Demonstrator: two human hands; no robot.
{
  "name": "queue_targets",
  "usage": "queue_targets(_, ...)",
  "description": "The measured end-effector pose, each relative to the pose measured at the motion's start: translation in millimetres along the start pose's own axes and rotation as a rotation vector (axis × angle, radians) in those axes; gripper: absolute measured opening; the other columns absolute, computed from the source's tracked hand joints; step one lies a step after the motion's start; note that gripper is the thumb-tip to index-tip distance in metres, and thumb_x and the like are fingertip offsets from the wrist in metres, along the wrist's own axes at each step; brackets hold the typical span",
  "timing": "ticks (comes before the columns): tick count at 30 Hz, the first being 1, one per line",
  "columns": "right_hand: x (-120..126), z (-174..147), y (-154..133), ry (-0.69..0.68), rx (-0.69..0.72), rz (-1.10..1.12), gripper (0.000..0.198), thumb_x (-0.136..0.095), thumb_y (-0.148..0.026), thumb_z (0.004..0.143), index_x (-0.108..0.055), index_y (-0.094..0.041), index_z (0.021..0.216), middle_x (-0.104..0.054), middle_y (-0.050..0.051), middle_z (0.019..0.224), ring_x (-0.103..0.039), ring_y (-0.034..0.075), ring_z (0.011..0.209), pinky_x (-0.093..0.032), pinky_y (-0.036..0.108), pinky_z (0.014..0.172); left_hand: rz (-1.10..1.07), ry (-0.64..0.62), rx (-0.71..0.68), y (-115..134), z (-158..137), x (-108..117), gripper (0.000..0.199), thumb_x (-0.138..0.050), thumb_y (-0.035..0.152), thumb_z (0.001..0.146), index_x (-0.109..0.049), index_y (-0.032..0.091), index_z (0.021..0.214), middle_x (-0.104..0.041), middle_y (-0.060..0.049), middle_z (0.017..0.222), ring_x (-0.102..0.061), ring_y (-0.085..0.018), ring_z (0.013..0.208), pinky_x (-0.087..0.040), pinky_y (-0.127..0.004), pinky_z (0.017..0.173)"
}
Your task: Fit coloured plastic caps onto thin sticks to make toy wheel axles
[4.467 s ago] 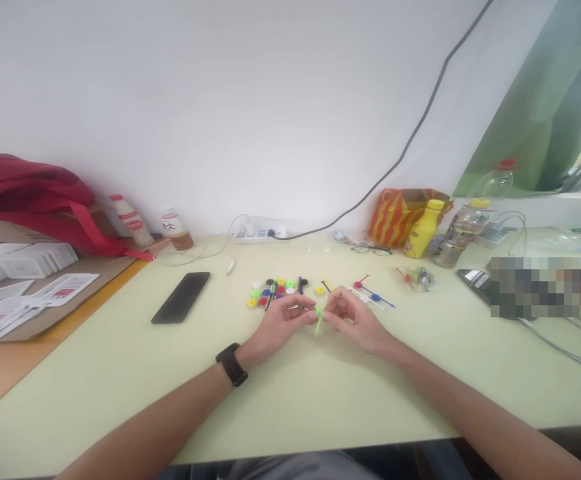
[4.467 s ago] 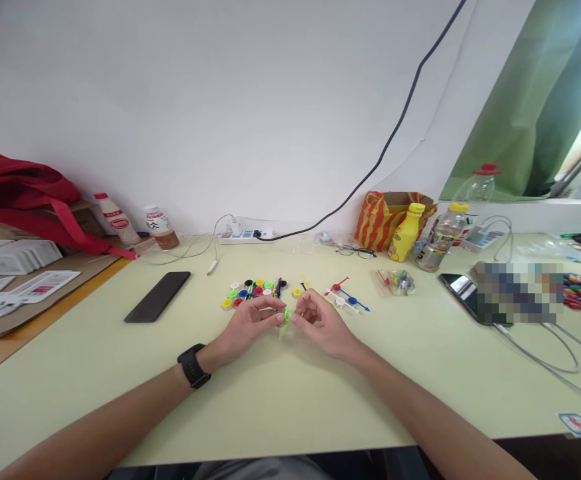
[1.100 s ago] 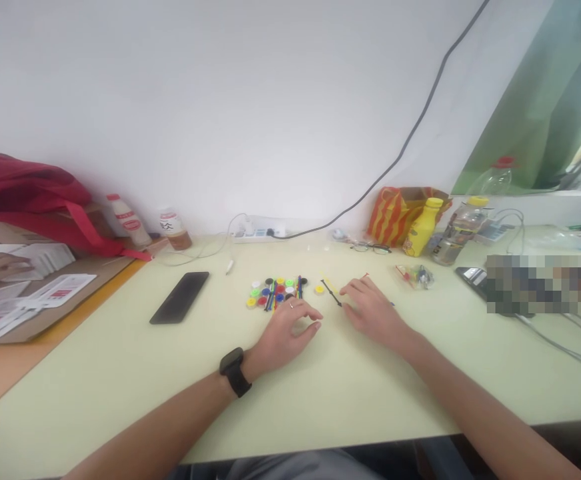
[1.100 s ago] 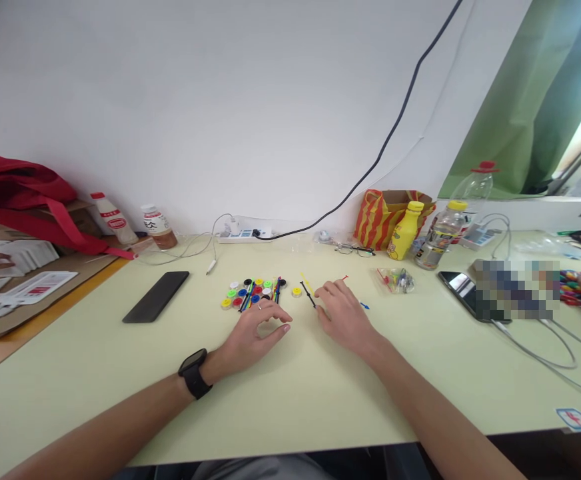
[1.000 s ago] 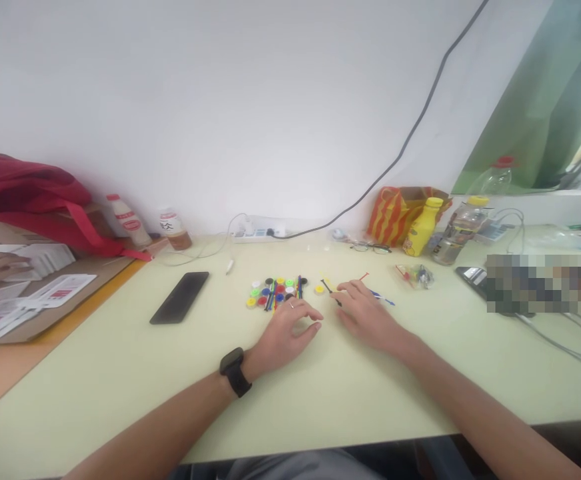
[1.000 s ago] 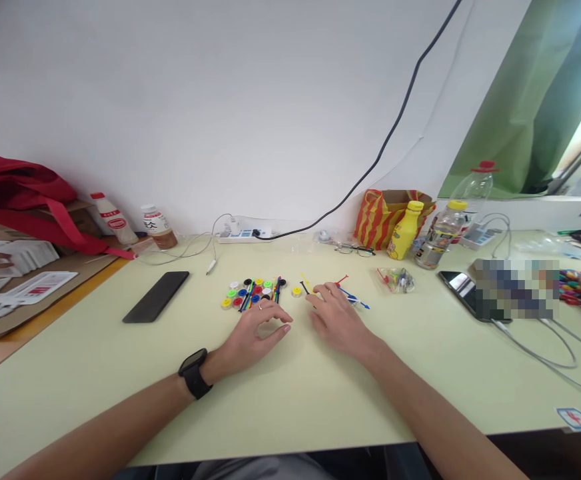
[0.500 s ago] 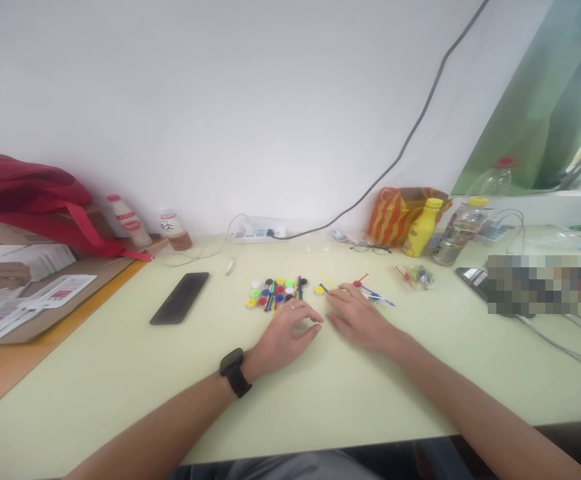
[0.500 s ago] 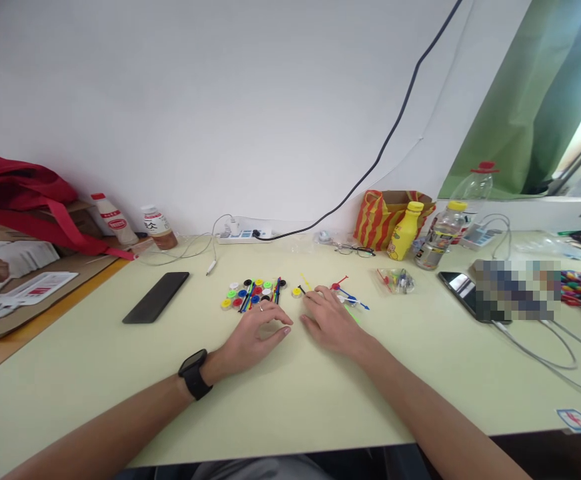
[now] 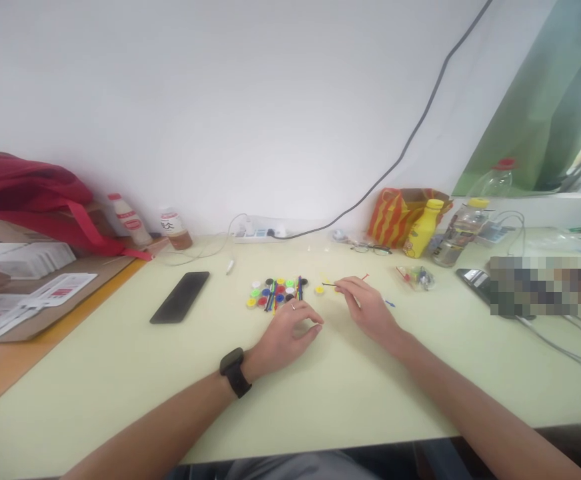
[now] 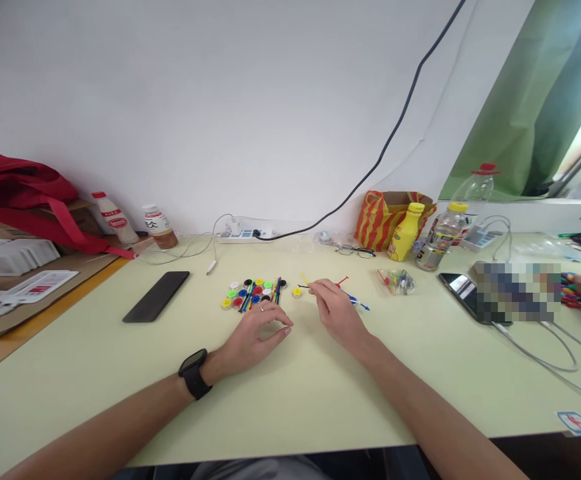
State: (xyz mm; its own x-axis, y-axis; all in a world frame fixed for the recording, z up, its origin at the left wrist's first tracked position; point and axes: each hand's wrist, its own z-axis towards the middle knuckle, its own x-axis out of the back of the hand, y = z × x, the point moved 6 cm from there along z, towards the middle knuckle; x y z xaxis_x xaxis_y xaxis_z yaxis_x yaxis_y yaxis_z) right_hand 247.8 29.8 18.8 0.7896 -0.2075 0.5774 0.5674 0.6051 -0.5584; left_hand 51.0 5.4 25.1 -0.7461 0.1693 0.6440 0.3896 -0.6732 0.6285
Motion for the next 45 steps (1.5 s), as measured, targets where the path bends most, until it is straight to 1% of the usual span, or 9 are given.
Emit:
queue_targets(3,2.2,0.8,-4.6,0.018,-0.022,0.000,0.030,-0.037,-0.028,0.106,-0.063,-0.024,0.117,-0.066,0.012,0.111,-0.067,0.025,0.097,-0.054,0.041,0.091,0.004,-0.001,0.002,-0.7,0.0,-0.5,0.008,-0.064,0.027,0.098,-0.071,0.025,0.095,-0.071,-0.004,0.098,-0.064,-0.022,0.097,-0.048,-0.040,0.093)
queue_targets(6,3.8,0.9,-5.1,0.044,-0.067,-0.033,0.025,-0.038,-0.029,0.105,-0.062,-0.024,0.110,-0.066,0.011,0.102,-0.064,0.025,0.091,-0.052,0.039,0.084,0.000,0.001,0.000,0.2,0.4,-0.2,0.009,-0.063,0.027,0.098,-0.072,0.025,0.094,-0.071,-0.005,0.098,-0.064,-0.022,0.096,-0.049,-0.040,0.092)
queue_targets(10,4.1,1.1,-1.7,0.081,-0.095,-0.012,0.020,-0.043,-0.030,0.103,-0.061,-0.024,0.100,-0.067,0.009,0.096,-0.064,0.024,0.088,-0.052,0.038,0.083,0.002,0.006,-0.011,2.1,0.6,0.6,0.011,-0.063,0.028,0.098,-0.072,0.025,0.093,-0.072,-0.005,0.095,-0.065,-0.022,0.094,-0.050,-0.040,0.090)
queue_targets(17,-12.2,2.7,-5.1,-0.021,-0.038,0.055,0.029,-0.044,-0.028,0.104,-0.067,-0.023,0.120,-0.070,0.013,0.122,-0.066,0.027,0.114,-0.051,0.046,0.102,-0.002,-0.005,-0.017,0.4,0.1,-0.9,0.010,-0.063,0.027,0.097,-0.072,0.025,0.093,-0.072,-0.005,0.097,-0.064,-0.023,0.095,-0.050,-0.040,0.089)
queue_targets(20,-22.0,1.4,-3.6,-0.088,-0.032,0.056,0.034,-0.046,-0.026,0.102,-0.066,-0.022,0.129,-0.067,0.014,0.132,-0.066,0.027,0.118,-0.053,0.046,0.103,-0.001,-0.011,-0.014,-0.3,0.0,-1.7,0.010,-0.063,0.025,0.097,-0.072,0.025,0.093,-0.071,-0.005,0.097,-0.064,-0.022,0.095,-0.049,-0.040,0.090)
queue_targets(25,-35.0,-3.7,5.5,-0.187,-0.039,0.007,0.039,-0.051,-0.026,0.099,-0.065,-0.021,0.136,-0.064,0.015,0.140,-0.059,0.030,0.131,-0.050,0.050,0.111,0.006,-0.025,-0.001,-0.9,-0.4,-2.8,0.009,-0.064,0.020,0.095,-0.071,0.025,0.094,-0.070,-0.003,0.099,-0.062,-0.022,0.097,-0.047,-0.039,0.092)
queue_targets(37,-43.4,-3.5,5.9,-0.248,0.017,-0.056,0.044,-0.056,-0.024,0.096,-0.061,-0.017,0.140,-0.060,0.017,0.144,-0.056,0.029,0.136,-0.048,0.051,0.114,0.002,-0.029,0.001,-2.3,-0.2,-2.8,0.010,-0.064,0.017,0.094,-0.070,0.024,0.094,-0.071,-0.002,0.101,-0.062,-0.021,0.099,-0.046,-0.038,0.093)
queue_targets(40,-42.7,-3.3,3.1,-0.237,0.044,-0.070,0.045,-0.057,-0.022,0.096,-0.060,-0.018,0.141,-0.060,0.016,0.145,-0.055,0.030,0.136,-0.046,0.052,0.116,0.000,-0.032,0.012,-2.1,0.0,-2.5,0.009,-0.064,0.018,0.094,-0.071,0.024,0.094,-0.071,-0.002,0.100,-0.062,-0.021,0.098,-0.046,-0.038,0.092)
queue_targets(45,-42.7,-3.3,1.5,-0.239,0.056,-0.072,0.044,-0.058,-0.019,0.095,-0.061,-0.018,0.138,-0.060,0.017,0.144,-0.057,0.030,0.134,-0.048,0.052,0.114,-0.005,-0.039,0.009,-0.9,0.2,-2.9,0.009,-0.064,0.019,0.095,-0.071,0.024,0.094,-0.071,-0.003,0.100,-0.061,-0.021,0.098,-0.046,-0.039,0.092)
